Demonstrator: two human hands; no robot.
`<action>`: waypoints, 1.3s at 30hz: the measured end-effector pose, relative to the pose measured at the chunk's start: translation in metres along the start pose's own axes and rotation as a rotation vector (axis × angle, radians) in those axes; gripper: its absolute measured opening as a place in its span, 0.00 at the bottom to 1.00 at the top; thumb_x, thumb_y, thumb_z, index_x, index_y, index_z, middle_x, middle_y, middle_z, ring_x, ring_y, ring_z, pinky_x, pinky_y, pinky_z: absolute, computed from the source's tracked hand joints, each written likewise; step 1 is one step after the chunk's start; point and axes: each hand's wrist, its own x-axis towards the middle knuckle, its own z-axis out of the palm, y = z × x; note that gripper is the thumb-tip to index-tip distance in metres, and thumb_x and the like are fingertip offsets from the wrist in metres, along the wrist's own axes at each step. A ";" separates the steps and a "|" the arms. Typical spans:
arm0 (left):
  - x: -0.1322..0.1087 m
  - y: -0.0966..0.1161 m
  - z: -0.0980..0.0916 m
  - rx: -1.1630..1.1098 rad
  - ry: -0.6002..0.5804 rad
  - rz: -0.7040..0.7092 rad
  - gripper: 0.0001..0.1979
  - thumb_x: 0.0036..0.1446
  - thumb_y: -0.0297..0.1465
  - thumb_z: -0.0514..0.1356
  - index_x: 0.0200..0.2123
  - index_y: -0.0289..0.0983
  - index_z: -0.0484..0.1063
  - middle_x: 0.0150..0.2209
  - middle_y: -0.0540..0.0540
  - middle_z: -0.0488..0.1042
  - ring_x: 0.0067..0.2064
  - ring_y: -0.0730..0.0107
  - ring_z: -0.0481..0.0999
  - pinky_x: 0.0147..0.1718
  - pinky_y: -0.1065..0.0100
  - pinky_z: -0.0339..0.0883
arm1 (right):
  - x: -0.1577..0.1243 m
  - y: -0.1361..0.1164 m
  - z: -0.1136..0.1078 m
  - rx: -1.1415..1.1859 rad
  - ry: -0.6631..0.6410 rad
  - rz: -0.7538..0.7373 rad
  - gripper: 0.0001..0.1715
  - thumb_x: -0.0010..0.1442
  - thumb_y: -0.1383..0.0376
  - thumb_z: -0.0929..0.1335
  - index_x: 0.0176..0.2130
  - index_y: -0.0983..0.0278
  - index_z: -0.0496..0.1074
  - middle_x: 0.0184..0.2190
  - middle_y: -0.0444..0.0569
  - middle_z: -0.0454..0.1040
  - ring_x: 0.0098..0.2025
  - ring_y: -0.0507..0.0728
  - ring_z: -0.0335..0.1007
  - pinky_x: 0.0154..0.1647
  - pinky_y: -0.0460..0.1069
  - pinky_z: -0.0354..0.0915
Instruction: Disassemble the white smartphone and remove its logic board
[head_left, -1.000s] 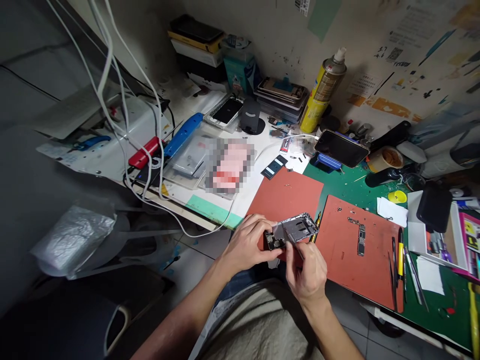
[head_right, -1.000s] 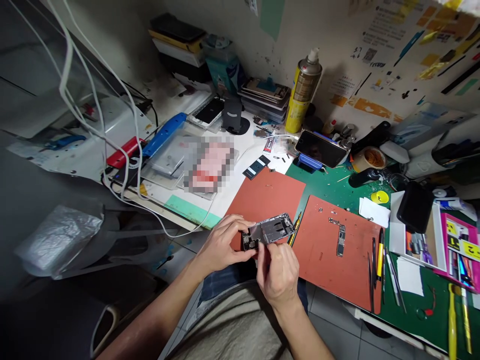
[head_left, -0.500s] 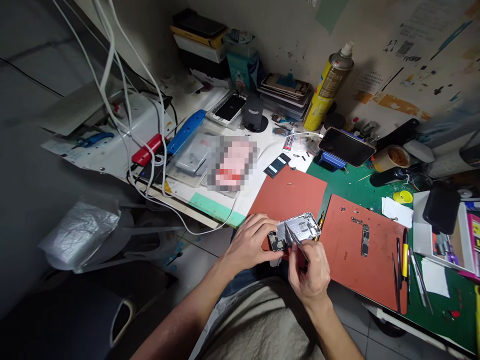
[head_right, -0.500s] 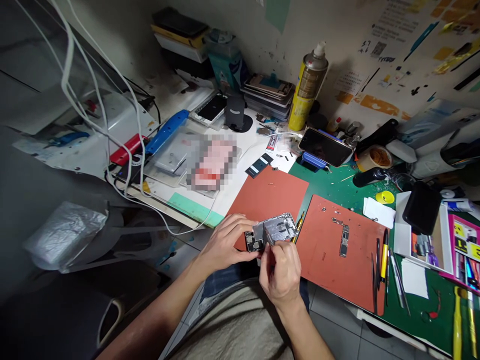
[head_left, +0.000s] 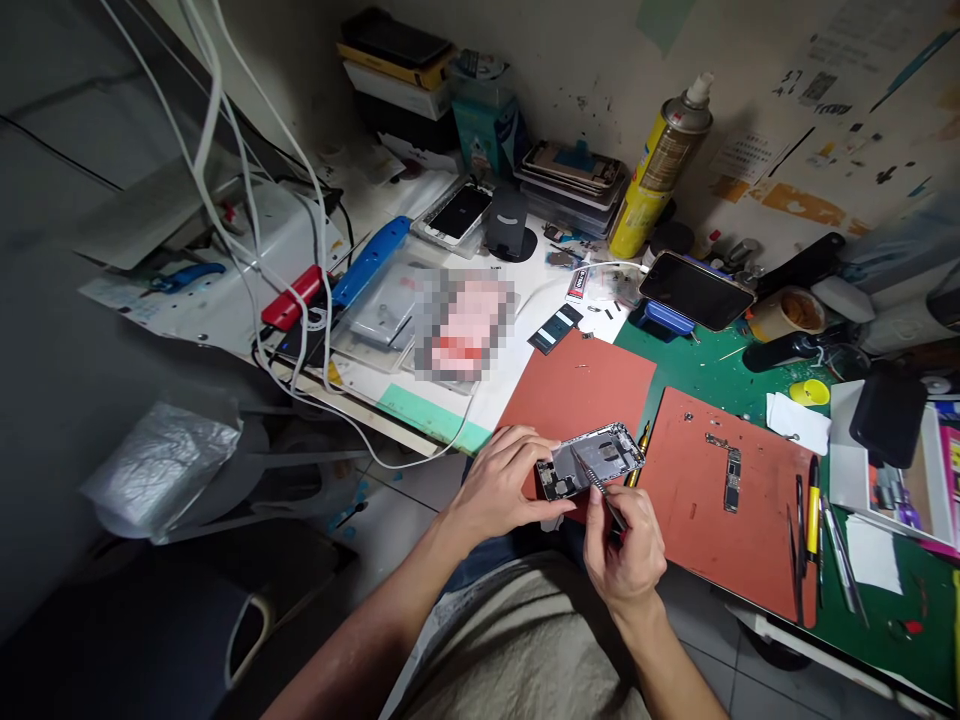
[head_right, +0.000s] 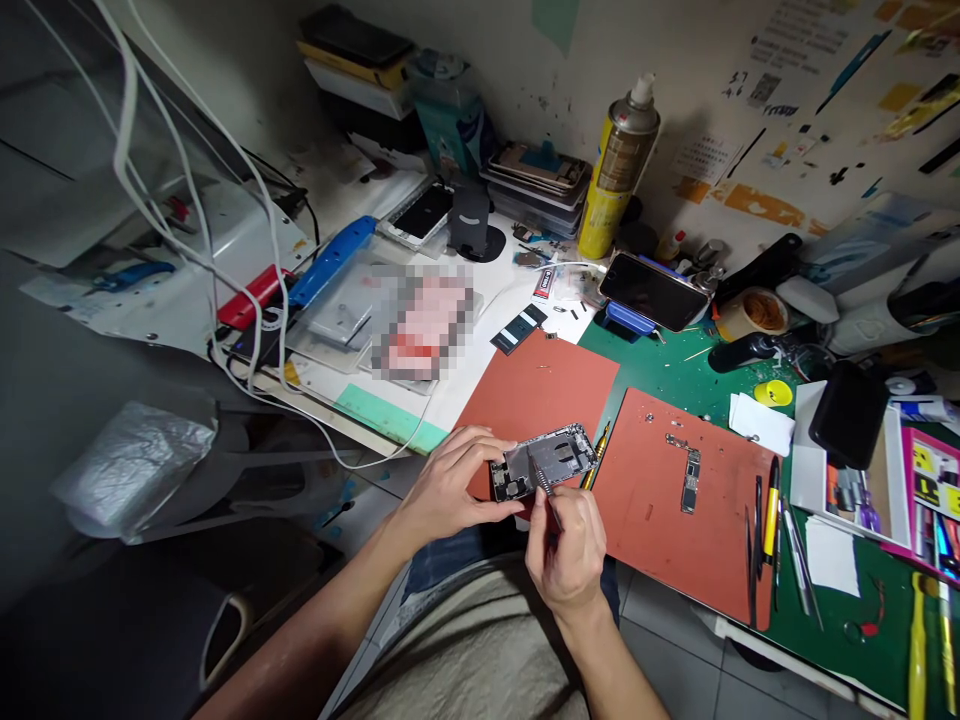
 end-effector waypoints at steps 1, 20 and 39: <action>0.000 0.000 0.000 -0.001 -0.005 -0.006 0.24 0.57 0.46 0.75 0.48 0.42 0.71 0.50 0.42 0.83 0.51 0.54 0.82 0.53 0.49 0.76 | 0.000 0.000 0.000 -0.005 -0.004 0.006 0.22 0.65 0.80 0.72 0.53 0.64 0.68 0.35 0.48 0.74 0.38 0.58 0.76 0.37 0.54 0.75; -0.001 0.000 0.000 -0.005 -0.008 -0.023 0.24 0.57 0.45 0.75 0.48 0.43 0.70 0.50 0.43 0.83 0.52 0.53 0.81 0.54 0.49 0.76 | -0.001 0.003 -0.002 -0.004 -0.048 0.014 0.17 0.67 0.78 0.71 0.50 0.62 0.68 0.34 0.47 0.72 0.36 0.56 0.73 0.37 0.52 0.73; 0.000 0.002 -0.002 -0.004 -0.011 -0.026 0.24 0.56 0.44 0.76 0.48 0.43 0.71 0.50 0.42 0.83 0.52 0.54 0.81 0.54 0.50 0.76 | 0.004 0.002 0.001 -0.045 -0.002 -0.002 0.19 0.66 0.77 0.72 0.52 0.63 0.68 0.35 0.49 0.73 0.37 0.57 0.73 0.37 0.52 0.72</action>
